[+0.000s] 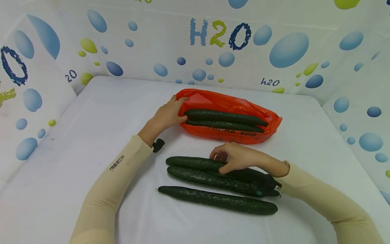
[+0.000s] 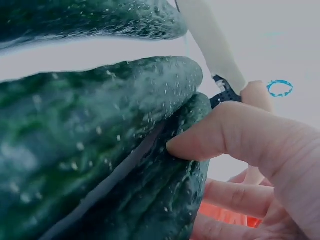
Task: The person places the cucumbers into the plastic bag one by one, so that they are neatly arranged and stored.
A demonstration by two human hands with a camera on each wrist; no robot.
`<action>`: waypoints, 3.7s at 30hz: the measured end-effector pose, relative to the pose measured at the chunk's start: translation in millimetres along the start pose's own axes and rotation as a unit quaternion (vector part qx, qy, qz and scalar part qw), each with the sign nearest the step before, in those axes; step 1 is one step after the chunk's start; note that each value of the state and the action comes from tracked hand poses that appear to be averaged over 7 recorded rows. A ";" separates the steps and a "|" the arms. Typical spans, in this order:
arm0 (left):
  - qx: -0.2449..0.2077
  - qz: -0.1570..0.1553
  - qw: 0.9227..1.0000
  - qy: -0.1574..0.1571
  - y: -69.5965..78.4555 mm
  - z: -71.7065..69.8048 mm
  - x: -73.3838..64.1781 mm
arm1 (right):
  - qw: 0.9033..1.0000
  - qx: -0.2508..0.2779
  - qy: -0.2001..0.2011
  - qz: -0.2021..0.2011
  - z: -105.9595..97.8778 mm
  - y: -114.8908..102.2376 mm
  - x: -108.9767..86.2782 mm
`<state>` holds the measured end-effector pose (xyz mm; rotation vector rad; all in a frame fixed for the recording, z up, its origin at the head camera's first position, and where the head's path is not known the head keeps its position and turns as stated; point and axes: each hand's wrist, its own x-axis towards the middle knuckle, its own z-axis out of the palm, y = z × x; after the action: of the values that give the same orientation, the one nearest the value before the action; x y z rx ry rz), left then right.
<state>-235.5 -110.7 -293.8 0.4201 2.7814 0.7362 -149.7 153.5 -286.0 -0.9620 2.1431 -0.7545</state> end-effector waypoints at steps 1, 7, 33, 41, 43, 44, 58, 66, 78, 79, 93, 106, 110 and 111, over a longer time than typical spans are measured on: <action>0.000 0.000 1.000 0.000 -0.1 0.2 -0.3 | 1.000 -0.003 0.004 0.006 -0.3 -0.8 -0.7; 0.004 0.003 1.000 -0.001 -1.3 2.0 0.5 | 1.000 -0.007 0.018 0.020 0.8 0.4 -3.8; 0.012 0.024 1.000 0.008 -8.9 4.7 -0.2 | 0.986 -0.038 0.164 -0.022 -36.4 -23.0 -28.0; 0.023 0.046 0.999 0.015 -12.3 5.2 -1.5 | 0.970 -0.030 0.237 -0.033 -51.2 -27.9 -22.7; 0.013 0.043 0.999 0.016 -13.7 5.8 -1.5 | 0.967 -0.019 0.252 -0.035 -55.7 -29.5 -20.5; 0.006 0.040 0.999 0.016 -14.1 6.0 -1.7 | 0.965 -0.015 0.258 -0.034 -58.0 -30.4 -19.6; -0.004 0.048 0.999 0.018 -16.2 5.8 -3.3 | 0.951 -0.008 0.303 -0.054 -79.4 -32.3 -5.9; 0.000 0.053 0.998 0.021 -18.2 6.4 -3.7 | 0.943 -0.001 0.325 -0.063 -82.9 -23.4 4.3; 0.014 0.030 0.999 0.015 -19.6 9.0 -6.4 | 0.938 0.017 0.340 -0.058 -78.1 -3.3 17.5; 0.017 0.029 0.999 0.015 -19.0 9.4 -6.3 | 0.939 0.020 0.340 -0.056 -78.2 -0.5 18.1; 0.018 0.028 0.999 0.030 -14.0 15.3 -8.5 | 0.943 0.031 0.326 -0.063 -81.8 28.2 29.3; 0.017 0.018 0.999 0.044 -8.3 18.3 -8.9 | 0.952 -0.007 0.306 -0.027 -86.6 51.8 37.3; 0.017 0.017 0.999 0.042 -8.5 17.9 -7.5 | 0.952 -0.025 0.305 -0.013 -87.3 54.4 39.1; 0.017 0.017 0.999 0.042 -8.6 17.9 -7.3 | 0.952 -0.024 0.305 -0.010 -87.4 54.4 39.3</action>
<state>-225.3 -112.4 -312.2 0.4551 2.8767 0.7307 -258.1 172.9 -284.2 -0.8475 2.6888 -1.1261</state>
